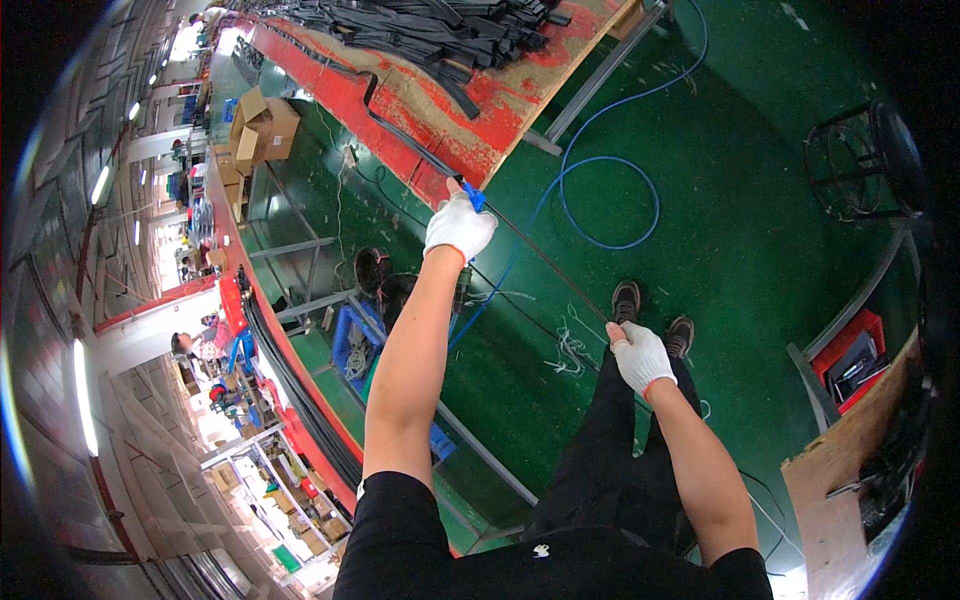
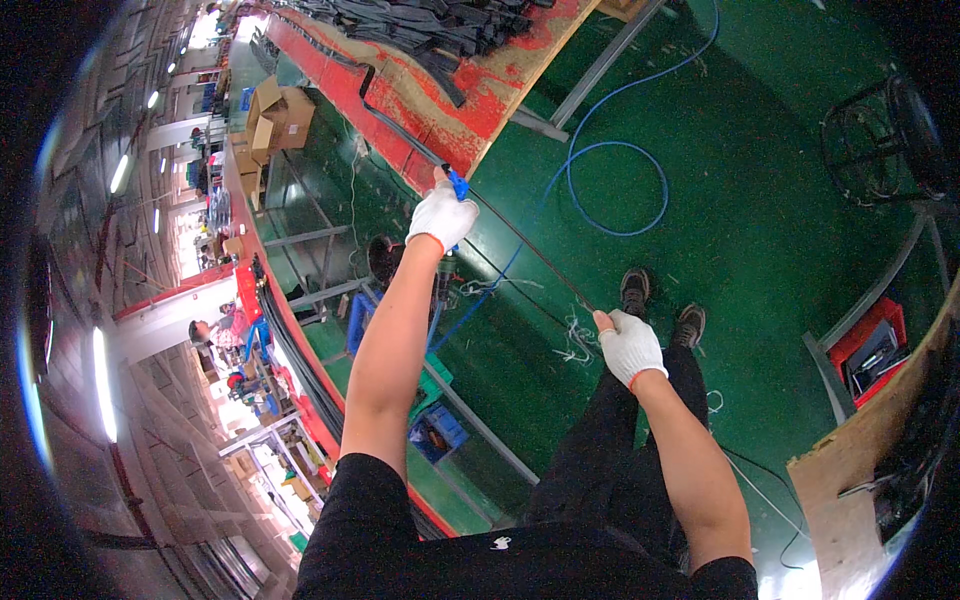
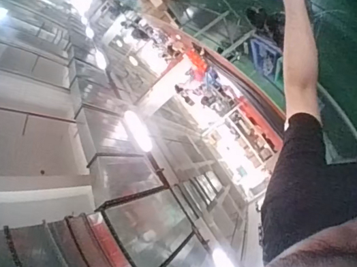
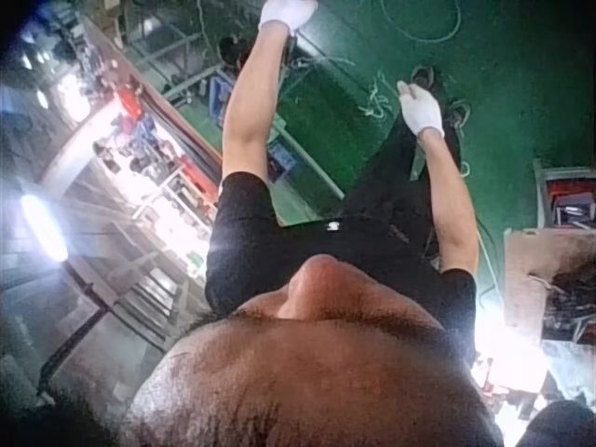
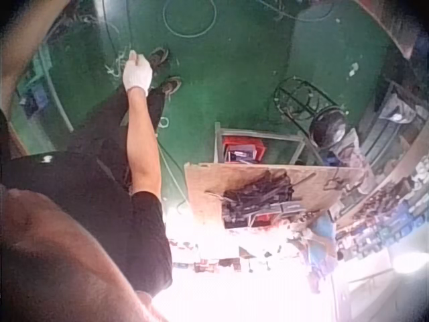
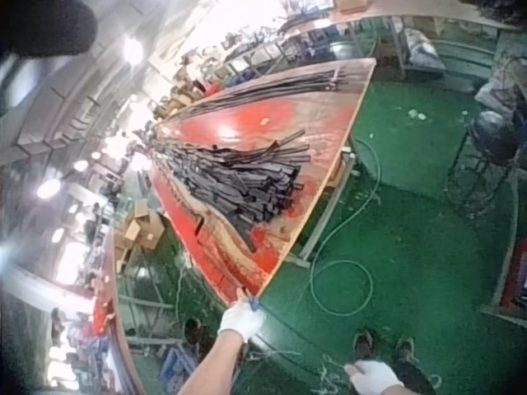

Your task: Cutting black rubber strips to length on a long red-topped workbench in a factory.

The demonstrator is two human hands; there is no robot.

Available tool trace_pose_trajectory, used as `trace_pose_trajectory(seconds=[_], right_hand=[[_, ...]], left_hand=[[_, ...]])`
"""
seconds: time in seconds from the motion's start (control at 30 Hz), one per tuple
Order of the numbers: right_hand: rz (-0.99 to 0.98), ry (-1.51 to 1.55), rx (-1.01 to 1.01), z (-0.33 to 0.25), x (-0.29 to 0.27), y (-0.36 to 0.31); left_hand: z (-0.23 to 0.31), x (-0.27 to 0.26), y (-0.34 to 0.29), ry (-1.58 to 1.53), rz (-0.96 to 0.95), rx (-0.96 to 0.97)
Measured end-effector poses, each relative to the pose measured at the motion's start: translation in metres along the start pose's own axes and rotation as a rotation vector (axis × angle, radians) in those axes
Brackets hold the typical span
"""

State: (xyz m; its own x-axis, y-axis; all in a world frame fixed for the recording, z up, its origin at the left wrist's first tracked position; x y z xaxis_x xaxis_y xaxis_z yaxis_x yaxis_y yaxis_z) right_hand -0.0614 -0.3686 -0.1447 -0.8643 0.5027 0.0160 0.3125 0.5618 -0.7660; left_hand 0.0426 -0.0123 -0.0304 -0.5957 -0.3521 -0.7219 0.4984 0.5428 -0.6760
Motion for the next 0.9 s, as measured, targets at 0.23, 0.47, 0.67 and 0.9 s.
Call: trace_pose_trajectory(seconds=[0.23,0.47,0.67,0.9], right_hand=[[0.009,0.001,0.011,0.002,0.003,0.002],[-0.023,0.000,0.006,-0.005,0.001,0.000],[-0.004,-0.024,-0.001,-0.004,-0.001,0.001],[-0.004,0.009,0.003,-0.001,0.001,0.002]], left_hand=[[0.005,0.003,-0.004,-0.005,0.011,-0.041],[0.010,0.002,-0.009,-0.027,0.000,-0.063],[0.012,0.000,-0.011,-0.073,-0.022,-0.086],[0.010,-0.002,-0.008,-0.075,0.064,-0.153]])
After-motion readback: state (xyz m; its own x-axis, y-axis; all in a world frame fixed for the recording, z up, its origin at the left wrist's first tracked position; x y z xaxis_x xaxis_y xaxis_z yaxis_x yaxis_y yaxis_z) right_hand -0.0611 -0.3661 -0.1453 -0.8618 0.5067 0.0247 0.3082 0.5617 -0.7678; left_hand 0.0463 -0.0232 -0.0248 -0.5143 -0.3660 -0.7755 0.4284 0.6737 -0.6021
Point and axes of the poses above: each hand's wrist, its own y-axis towards the middle knuckle, its own x-axis out of the palm, z = x × y, the point moved 8 cm from there along y, towards the middle knuckle, and after that the axes turned 14 degrees about -z, right-handed, at the moved point
